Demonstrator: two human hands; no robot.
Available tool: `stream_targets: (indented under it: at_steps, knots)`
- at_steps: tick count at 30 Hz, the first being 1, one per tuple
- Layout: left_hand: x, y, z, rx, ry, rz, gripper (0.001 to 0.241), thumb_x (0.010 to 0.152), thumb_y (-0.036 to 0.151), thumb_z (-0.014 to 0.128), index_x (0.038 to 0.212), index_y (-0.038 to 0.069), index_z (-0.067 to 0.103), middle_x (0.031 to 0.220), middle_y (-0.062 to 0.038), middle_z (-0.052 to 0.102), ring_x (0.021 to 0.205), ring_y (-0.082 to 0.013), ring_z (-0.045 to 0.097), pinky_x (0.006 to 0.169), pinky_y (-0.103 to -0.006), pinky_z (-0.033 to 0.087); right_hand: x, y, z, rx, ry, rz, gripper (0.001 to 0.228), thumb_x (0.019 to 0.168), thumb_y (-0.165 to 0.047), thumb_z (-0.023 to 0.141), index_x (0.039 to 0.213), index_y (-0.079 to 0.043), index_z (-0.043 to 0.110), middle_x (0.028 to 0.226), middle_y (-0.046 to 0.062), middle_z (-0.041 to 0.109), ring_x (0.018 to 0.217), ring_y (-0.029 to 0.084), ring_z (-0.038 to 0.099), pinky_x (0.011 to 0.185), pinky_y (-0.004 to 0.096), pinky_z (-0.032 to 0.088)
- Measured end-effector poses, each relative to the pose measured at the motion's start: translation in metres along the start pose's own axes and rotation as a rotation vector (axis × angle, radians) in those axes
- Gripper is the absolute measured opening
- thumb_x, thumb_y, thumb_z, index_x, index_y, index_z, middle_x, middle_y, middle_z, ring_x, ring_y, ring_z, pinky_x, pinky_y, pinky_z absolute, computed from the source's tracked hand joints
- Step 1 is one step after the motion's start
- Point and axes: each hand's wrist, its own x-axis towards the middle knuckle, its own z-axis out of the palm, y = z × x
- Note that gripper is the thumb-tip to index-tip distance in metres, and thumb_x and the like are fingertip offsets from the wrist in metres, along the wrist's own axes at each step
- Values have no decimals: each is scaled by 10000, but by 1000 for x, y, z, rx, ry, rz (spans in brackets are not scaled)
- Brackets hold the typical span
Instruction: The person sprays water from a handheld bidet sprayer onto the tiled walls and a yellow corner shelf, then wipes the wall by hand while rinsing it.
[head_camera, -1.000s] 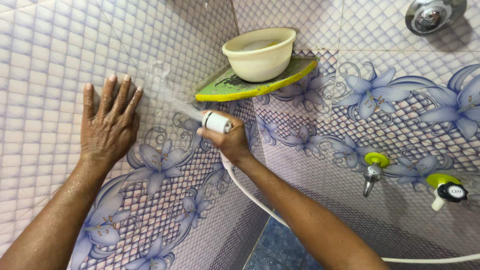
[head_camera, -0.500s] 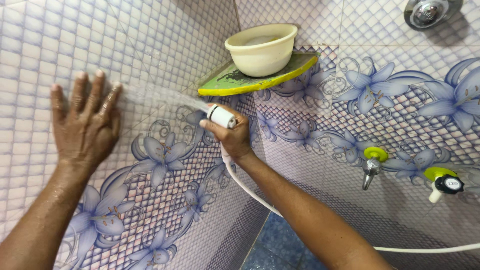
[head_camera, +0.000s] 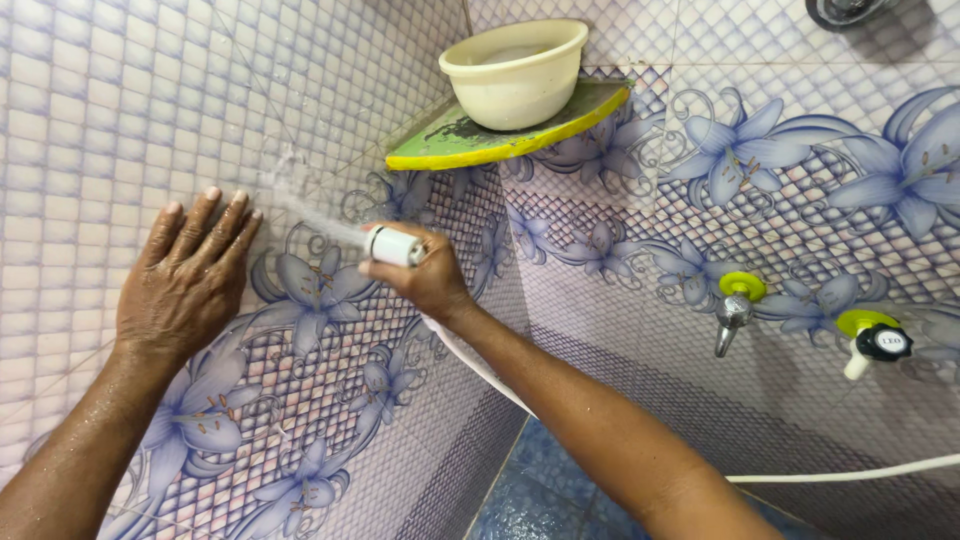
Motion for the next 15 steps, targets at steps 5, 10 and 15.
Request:
stream_targets:
  at_steps: [5, 10, 15]
  knots:
    - [-2, 11, 8, -176, -14, 31, 483, 945, 266, 547, 1425, 235, 592, 1614, 34, 498, 1536, -171, 409, 1300, -402, 281, -13, -3, 21, 125, -159, -42, 447, 816, -76, 856, 1240, -25, 723, 1099, 17, 765, 958, 69, 702, 876, 239, 591]
    - [5, 17, 8, -428, 168, 23, 433, 943, 226, 559, 1370, 213, 627, 1547, 9, 558, 1487, -189, 482, 1282, -426, 326, 12, 1, 25, -64, 87, -148, 372, 859, -138, 858, 1197, -46, 733, 1000, 41, 776, 853, 59, 709, 816, 244, 613]
    - [19, 18, 6, -456, 205, 43, 399, 945, 223, 574, 1336, 212, 653, 1501, 7, 590, 1462, -185, 511, 1268, -419, 346, 8, 5, 24, -18, -74, -195, 383, 861, -154, 868, 1197, -25, 734, 1048, 54, 771, 911, 71, 708, 860, 221, 593]
